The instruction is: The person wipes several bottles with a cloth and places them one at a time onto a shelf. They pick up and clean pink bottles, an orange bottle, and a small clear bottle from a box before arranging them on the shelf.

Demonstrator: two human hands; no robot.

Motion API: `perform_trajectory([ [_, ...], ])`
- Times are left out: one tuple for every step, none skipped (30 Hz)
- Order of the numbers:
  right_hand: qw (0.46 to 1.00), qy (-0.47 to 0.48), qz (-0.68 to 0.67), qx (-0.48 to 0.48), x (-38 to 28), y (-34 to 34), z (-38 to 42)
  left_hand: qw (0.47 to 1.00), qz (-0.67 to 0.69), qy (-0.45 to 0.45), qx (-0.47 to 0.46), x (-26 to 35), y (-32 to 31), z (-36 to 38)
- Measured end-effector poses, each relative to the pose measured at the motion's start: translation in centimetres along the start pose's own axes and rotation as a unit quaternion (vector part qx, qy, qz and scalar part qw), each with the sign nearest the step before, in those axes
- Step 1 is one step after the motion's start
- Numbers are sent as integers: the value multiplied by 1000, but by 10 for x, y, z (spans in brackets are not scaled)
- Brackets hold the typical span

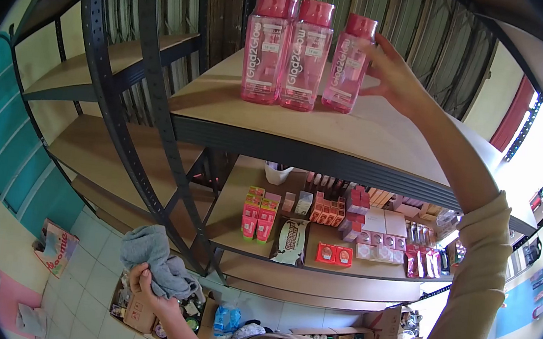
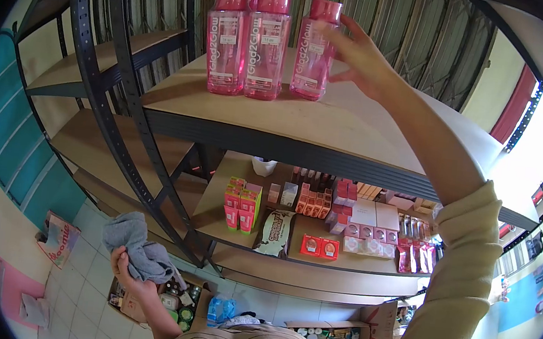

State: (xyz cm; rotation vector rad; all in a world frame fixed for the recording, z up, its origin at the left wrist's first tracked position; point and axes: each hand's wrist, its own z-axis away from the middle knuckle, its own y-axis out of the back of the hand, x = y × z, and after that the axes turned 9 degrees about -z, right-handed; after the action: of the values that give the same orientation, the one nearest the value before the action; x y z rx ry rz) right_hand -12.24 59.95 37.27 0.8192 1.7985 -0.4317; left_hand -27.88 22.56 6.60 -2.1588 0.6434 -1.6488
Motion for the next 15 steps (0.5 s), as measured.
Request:
perform_trajectory([
  [999, -34, -36, -5, -1, 3, 0, 1000, -7, -3, -3, -3, 1, 0],
  [998, -46, -45, -13, -1, 4, 0, 1000, -12, -7, -5, -4, 0, 0],
  [997, -57, -55, -20, 1, 5, 3, 1000, -6, -2, 10, -3, -3, 1],
  [995, -65, -65, -26, 2, 6, 5, 1000, 1, 2, 24, 0, -9, 2],
  [995, -64, -77, -27, 2, 5, 4, 999, 8, 7, 36, 2, -14, 1],
  [994, -64, -90, -26, 2, 1, 4, 1000, 9, 9, 29, 3, -16, 0],
  [992, -64, -105, -23, 4, -2, 3, 1000, 8, 11, 20, 4, -16, 0],
  [992, -60, -106, -26, 3, -6, 3, 1000, 5, 14, 12, 4, -15, 0],
  [992, -57, -109, -28, 1, -11, 2, 1000, 1, 7, 7, 3, -13, -1],
  [992, -55, -112, -30, 2, -15, 1, 1000, -4, 1, 3, -1, -9, -2],
  [991, -59, -118, -34, 5, -15, -3, 1000, -10, -6, -2, -2, -5, -2],
  [990, -62, -122, -38, 7, -13, -8, 1000, -20, -13, 9, 0, 1, -3],
  [990, -64, -122, -38, 8, -10, -9, 999, -25, -18, 17, -1, 4, -5],
  [990, -59, -121, -41, 9, -8, -10, 999, -26, -20, 22, -4, 2, -6],
  [990, -54, -119, -44, 10, -8, -11, 1000, -23, -11, 12, -4, -1, -6],
])
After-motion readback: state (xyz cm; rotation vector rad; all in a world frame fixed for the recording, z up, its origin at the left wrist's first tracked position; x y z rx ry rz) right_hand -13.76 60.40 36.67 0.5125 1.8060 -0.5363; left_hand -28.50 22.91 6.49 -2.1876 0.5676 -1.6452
